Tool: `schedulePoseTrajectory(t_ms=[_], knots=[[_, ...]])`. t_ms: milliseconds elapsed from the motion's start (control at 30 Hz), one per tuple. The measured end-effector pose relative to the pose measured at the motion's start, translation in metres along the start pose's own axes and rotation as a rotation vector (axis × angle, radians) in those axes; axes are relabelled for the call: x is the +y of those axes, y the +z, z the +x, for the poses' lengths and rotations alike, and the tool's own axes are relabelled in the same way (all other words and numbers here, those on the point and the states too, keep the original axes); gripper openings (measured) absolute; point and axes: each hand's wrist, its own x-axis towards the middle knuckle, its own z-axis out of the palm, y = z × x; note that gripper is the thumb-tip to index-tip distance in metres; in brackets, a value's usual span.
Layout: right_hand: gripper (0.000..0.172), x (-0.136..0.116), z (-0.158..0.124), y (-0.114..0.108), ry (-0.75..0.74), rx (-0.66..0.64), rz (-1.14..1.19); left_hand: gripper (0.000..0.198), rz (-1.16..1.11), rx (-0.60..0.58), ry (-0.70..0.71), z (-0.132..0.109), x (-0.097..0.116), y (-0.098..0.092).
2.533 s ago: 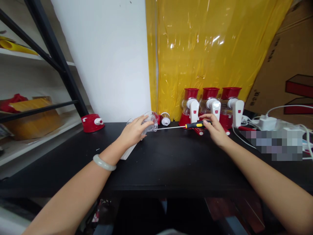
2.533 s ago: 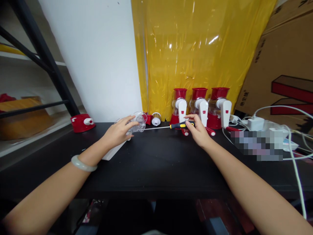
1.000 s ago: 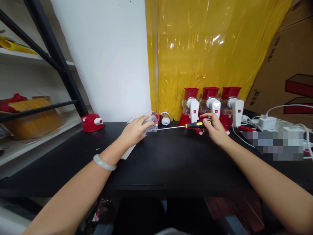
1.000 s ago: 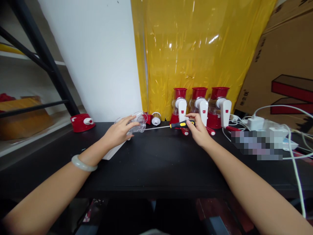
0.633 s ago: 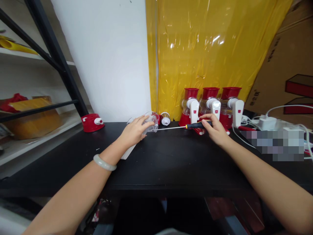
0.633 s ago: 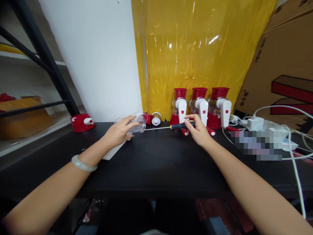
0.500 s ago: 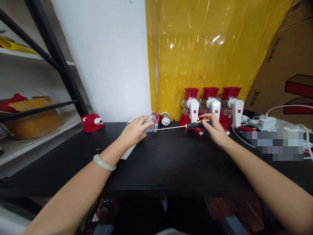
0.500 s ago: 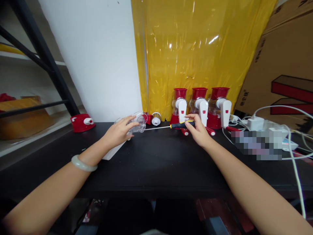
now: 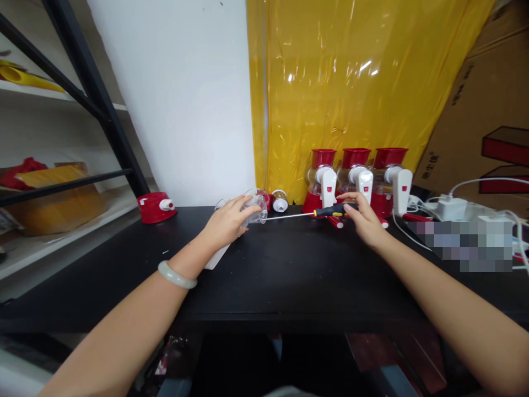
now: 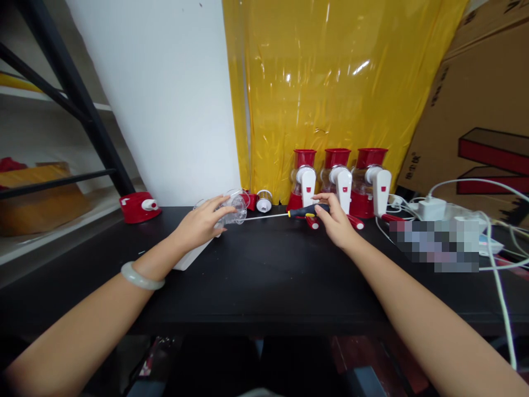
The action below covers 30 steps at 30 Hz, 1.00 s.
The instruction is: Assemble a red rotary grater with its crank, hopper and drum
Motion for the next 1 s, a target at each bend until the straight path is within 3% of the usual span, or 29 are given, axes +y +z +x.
schedulePoseTrajectory(t_ms=[167,400,633,833,1000], knots=[[0.035,0.005,0.001,0.0,-0.047,-0.005,0.02,0.059,-0.008,0.002,0.001,0.0,0.0,0.0],[0.033,-0.006,-0.001,0.0,0.11,-0.074,0.008,0.058,-0.011,0.01,0.003,-0.001,-0.001,0.001],[0.03,0.001,0.001,-0.001,-0.026,-0.007,0.048,0.057,-0.02,0.003,-0.001,0.0,0.0,0.0],[0.028,-0.01,-0.001,0.001,0.093,-0.086,0.107,0.057,-0.034,0.009,0.003,0.0,-0.001,0.0],[0.032,-0.009,-0.002,0.001,0.057,-0.04,0.074,0.057,-0.048,0.007,-0.003,0.0,0.0,0.0]])
